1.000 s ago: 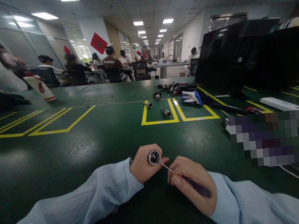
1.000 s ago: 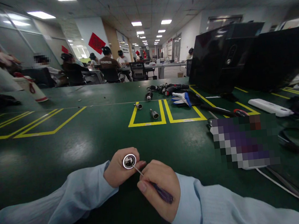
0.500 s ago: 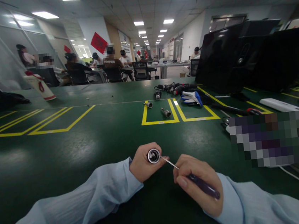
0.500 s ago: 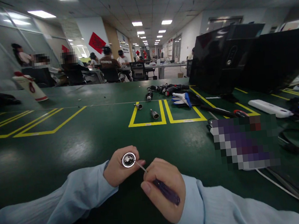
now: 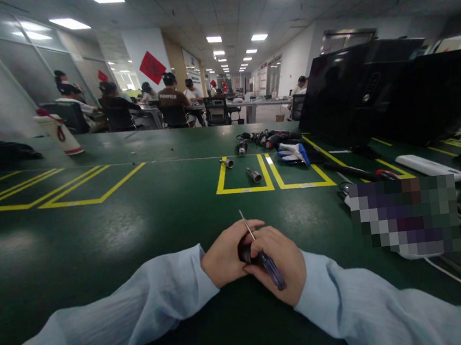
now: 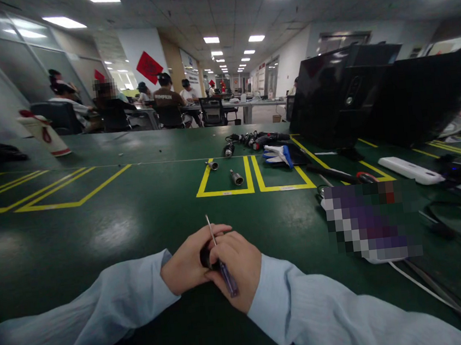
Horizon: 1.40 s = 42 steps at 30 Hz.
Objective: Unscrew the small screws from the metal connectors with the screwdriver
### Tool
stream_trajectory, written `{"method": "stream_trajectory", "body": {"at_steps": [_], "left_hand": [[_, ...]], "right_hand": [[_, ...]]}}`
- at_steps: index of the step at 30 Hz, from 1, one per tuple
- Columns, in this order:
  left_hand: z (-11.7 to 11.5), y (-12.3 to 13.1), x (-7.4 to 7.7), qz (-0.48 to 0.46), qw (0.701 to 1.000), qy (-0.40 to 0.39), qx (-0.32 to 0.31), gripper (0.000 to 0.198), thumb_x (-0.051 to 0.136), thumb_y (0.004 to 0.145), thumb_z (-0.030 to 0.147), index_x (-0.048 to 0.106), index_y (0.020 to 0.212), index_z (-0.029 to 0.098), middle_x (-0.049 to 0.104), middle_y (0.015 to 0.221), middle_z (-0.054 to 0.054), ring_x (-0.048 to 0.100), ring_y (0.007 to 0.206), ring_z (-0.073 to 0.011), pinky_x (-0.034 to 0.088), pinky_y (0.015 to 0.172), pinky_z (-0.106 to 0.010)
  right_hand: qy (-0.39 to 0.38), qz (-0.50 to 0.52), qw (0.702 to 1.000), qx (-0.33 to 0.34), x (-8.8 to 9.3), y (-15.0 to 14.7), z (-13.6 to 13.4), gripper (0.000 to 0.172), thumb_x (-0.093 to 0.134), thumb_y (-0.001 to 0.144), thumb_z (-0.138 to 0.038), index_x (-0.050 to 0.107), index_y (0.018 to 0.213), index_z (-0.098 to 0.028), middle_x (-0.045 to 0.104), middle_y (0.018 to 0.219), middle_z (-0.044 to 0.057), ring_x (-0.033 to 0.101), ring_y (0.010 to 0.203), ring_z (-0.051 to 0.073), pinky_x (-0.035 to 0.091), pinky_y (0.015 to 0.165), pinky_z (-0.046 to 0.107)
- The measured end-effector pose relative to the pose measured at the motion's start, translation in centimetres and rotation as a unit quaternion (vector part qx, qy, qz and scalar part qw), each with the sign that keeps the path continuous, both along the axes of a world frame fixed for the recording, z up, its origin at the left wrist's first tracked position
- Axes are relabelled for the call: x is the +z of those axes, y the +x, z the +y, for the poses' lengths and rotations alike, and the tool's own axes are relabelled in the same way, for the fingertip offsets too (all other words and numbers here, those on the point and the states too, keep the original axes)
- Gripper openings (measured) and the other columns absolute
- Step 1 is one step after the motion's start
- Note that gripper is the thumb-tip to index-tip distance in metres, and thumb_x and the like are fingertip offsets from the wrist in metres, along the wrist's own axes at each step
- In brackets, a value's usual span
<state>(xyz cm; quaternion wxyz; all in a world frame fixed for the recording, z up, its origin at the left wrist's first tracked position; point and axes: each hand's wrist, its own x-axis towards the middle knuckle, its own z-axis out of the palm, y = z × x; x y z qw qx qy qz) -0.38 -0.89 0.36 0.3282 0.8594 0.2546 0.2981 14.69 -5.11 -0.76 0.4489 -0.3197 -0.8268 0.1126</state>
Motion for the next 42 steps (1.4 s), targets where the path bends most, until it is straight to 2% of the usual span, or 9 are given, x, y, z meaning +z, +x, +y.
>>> {"method": "stream_trajectory", "body": {"at_steps": [4, 8, 11, 14, 20, 27, 35, 40, 42], "left_hand": [[0.2, -0.4, 0.0, 0.017, 0.999, 0.045, 0.010, 0.060, 0.066, 0.061, 0.018, 0.043, 0.116, 0.016, 0.052, 0.111, -0.010, 0.050, 0.103, -0.0237, 0.040, 0.090, -0.038], [1.2, -1.8, 0.1, 0.012, 0.986, 0.137, 0.091, 0.064, 0.068, 0.061, 0.021, 0.040, 0.119, 0.019, 0.045, 0.117, -0.011, 0.042, 0.111, -0.0258, 0.037, 0.094, -0.043], [2.3, -2.8, 0.1, -0.001, 0.968, 0.168, 0.189, 0.054, 0.062, 0.068, 0.020, 0.040, 0.117, 0.019, 0.043, 0.117, -0.011, 0.045, 0.106, -0.0241, 0.041, 0.088, -0.042], [3.1, -3.0, 0.0, -0.007, 0.963, 0.128, 0.238, 0.045, 0.058, 0.070, 0.018, 0.043, 0.112, 0.018, 0.044, 0.113, -0.010, 0.053, 0.092, -0.0195, 0.047, 0.078, -0.037], [2.8, -2.6, 0.1, 0.026, 0.975, 0.090, 0.204, 0.037, 0.057, 0.069, 0.013, 0.049, 0.105, 0.016, 0.045, 0.111, -0.010, 0.055, 0.084, -0.0161, 0.048, 0.078, -0.036], [2.4, -2.7, 0.3, 0.069, 0.978, 0.072, 0.182, 0.030, 0.056, 0.069, 0.013, 0.054, 0.098, 0.015, 0.046, 0.110, -0.010, 0.055, 0.081, -0.0154, 0.048, 0.077, -0.036], [2.7, -2.9, 0.6, 0.116, 0.974, 0.112, 0.159, 0.023, 0.055, 0.071, 0.014, 0.056, 0.094, 0.015, 0.054, 0.101, -0.008, 0.054, 0.091, -0.0183, 0.045, 0.082, -0.035], [0.1, -2.7, 0.3, 0.182, 0.970, 0.148, 0.059, 0.028, 0.052, 0.076, 0.025, 0.056, 0.103, 0.019, 0.059, 0.108, -0.008, 0.053, 0.101, -0.0220, 0.042, 0.088, -0.038], [-2.1, -2.5, -0.4, 0.192, 0.967, 0.163, 0.031, 0.037, 0.054, 0.074, 0.032, 0.054, 0.110, 0.022, 0.058, 0.114, -0.007, 0.051, 0.105, -0.0238, 0.039, 0.092, -0.038]], "right_hand": [[0.034, -0.007, 0.999, -0.009, 0.1, 0.7, 0.3, 0.017, 0.054, 0.069, -0.009, 0.045, 0.079, -0.020, 0.058, 0.089, 0.005, 0.053, 0.084, 0.018, 0.045, 0.072, 0.032], [0.086, 0.007, 0.995, -0.050, 0.5, 1.4, 1.7, 0.015, 0.053, 0.072, -0.008, 0.045, 0.078, -0.020, 0.059, 0.091, 0.006, 0.054, 0.084, 0.016, 0.046, 0.073, 0.031], [0.136, 0.006, 0.986, -0.098, 0.4, 1.4, 4.4, 0.012, 0.053, 0.075, -0.011, 0.045, 0.077, -0.020, 0.059, 0.092, 0.006, 0.054, 0.085, 0.017, 0.046, 0.074, 0.032], [0.175, -0.085, 0.967, -0.167, 0.1, 0.8, 8.6, 0.005, 0.048, 0.079, -0.016, 0.047, 0.076, -0.019, 0.058, 0.093, 0.008, 0.052, 0.086, 0.018, 0.045, 0.076, 0.033], [0.140, -0.177, 0.954, -0.198, 0.5, -0.5, 15.8, 0.012, 0.044, 0.079, -0.011, 0.055, 0.080, -0.013, 0.058, 0.092, 0.014, 0.050, 0.084, 0.023, 0.041, 0.077, 0.035], [0.071, -0.276, 0.929, -0.235, 0.8, -0.9, 18.6, 0.014, 0.050, 0.072, -0.008, 0.058, 0.084, -0.011, 0.060, 0.086, 0.015, 0.051, 0.084, 0.025, 0.034, 0.085, 0.040], [0.033, -0.268, 0.931, -0.247, 1.6, -1.2, 17.0, 0.013, 0.055, 0.071, -0.014, 0.055, 0.085, -0.013, 0.061, 0.088, 0.013, 0.054, 0.089, 0.024, 0.027, 0.095, 0.042], [0.032, -0.205, 0.959, -0.193, 1.8, -3.4, 9.5, 0.014, 0.044, 0.081, -0.027, 0.051, 0.084, -0.016, 0.062, 0.090, 0.008, 0.056, 0.087, 0.017, 0.040, 0.082, 0.028], [-0.008, -0.136, 0.988, -0.076, 1.3, -4.2, 5.5, 0.011, 0.043, 0.082, -0.028, 0.048, 0.085, -0.018, 0.062, 0.097, 0.004, 0.057, 0.091, 0.013, 0.043, 0.078, 0.022]]}}
